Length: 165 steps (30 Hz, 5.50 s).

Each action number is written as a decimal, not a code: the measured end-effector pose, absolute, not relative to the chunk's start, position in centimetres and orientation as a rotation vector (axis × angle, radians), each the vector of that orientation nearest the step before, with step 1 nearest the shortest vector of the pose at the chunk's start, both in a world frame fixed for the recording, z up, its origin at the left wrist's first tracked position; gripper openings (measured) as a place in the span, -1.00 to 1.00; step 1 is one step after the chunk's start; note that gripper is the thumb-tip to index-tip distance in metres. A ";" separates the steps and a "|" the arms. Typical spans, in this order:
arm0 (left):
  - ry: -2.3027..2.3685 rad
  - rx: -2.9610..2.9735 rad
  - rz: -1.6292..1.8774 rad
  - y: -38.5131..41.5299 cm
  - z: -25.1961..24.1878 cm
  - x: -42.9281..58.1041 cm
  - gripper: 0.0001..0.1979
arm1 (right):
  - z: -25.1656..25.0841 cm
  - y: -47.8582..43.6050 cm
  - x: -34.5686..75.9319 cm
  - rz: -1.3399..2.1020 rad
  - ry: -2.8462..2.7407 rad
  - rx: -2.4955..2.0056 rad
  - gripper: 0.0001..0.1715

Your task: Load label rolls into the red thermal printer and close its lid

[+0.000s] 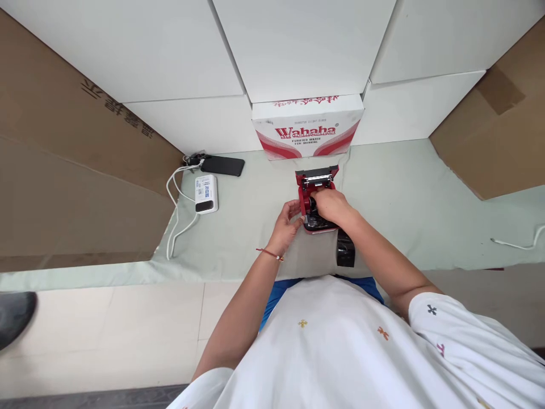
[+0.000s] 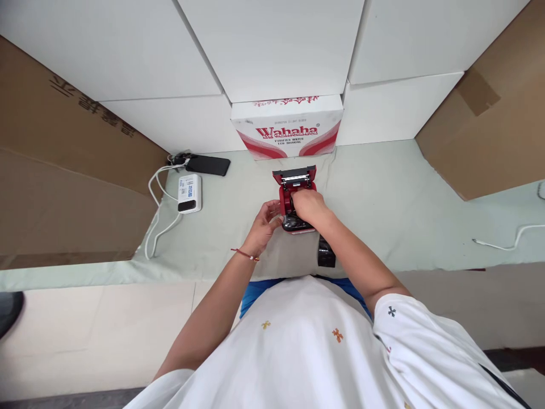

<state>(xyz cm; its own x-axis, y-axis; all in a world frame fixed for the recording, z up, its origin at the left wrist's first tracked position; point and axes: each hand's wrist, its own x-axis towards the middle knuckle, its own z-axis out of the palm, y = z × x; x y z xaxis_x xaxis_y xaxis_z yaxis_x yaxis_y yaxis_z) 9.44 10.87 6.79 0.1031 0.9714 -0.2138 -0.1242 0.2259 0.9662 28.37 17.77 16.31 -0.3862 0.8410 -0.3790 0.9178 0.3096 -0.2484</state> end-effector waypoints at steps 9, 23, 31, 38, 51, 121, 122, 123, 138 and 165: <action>1.186 0.998 1.046 10.7 7.2 9.5 -0.42 | 15.9 9.2 32.4 -0.750 2.878 1.403 -0.49; 1.506 1.627 1.180 16.8 11.9 9.9 -0.32 | 12.7 4.3 35.5 -0.733 3.078 1.367 -0.32; 1.519 2.049 0.811 15.9 14.2 10.3 -0.52 | 12.7 4.0 35.8 -0.792 3.058 1.378 -0.32; 1.452 2.170 0.438 12.0 14.8 11.0 -0.59 | 13.1 4.7 36.2 -0.881 3.163 1.412 -0.47; 1.365 2.024 0.497 12.7 12.3 11.1 -0.58 | 14.6 10.4 35.6 -0.681 2.849 1.746 -0.26; 1.718 1.972 0.754 8.9 1.3 6.8 -0.55 | 19.1 13.0 36.1 -0.963 2.472 1.846 -0.50; 1.721 1.971 0.745 8.8 1.2 6.8 -0.55 | 18.9 12.4 37.9 -1.101 2.473 1.904 -0.49; 1.723 1.966 0.737 8.8 1.2 6.9 -0.54 | 18.6 11.8 39.8 -1.211 2.458 1.974 -0.49; 1.650 1.949 0.871 9.6 -2.5 5.9 -0.57 | 10.9 7.9 46.6 -0.570 2.138 2.329 -0.45; 1.742 2.008 0.777 8.6 0.3 6.6 -0.57 | 16.7 16.7 32.7 -0.750 2.627 1.683 -0.39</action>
<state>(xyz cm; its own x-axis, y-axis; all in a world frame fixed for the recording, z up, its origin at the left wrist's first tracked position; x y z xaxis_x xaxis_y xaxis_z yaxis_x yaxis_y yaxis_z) 6.62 8.57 0.34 0.0839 0.9829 0.1640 0.7785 -0.1674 0.6049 32.70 16.71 16.66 -0.4481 0.8736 -0.1898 0.8421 0.3411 -0.4178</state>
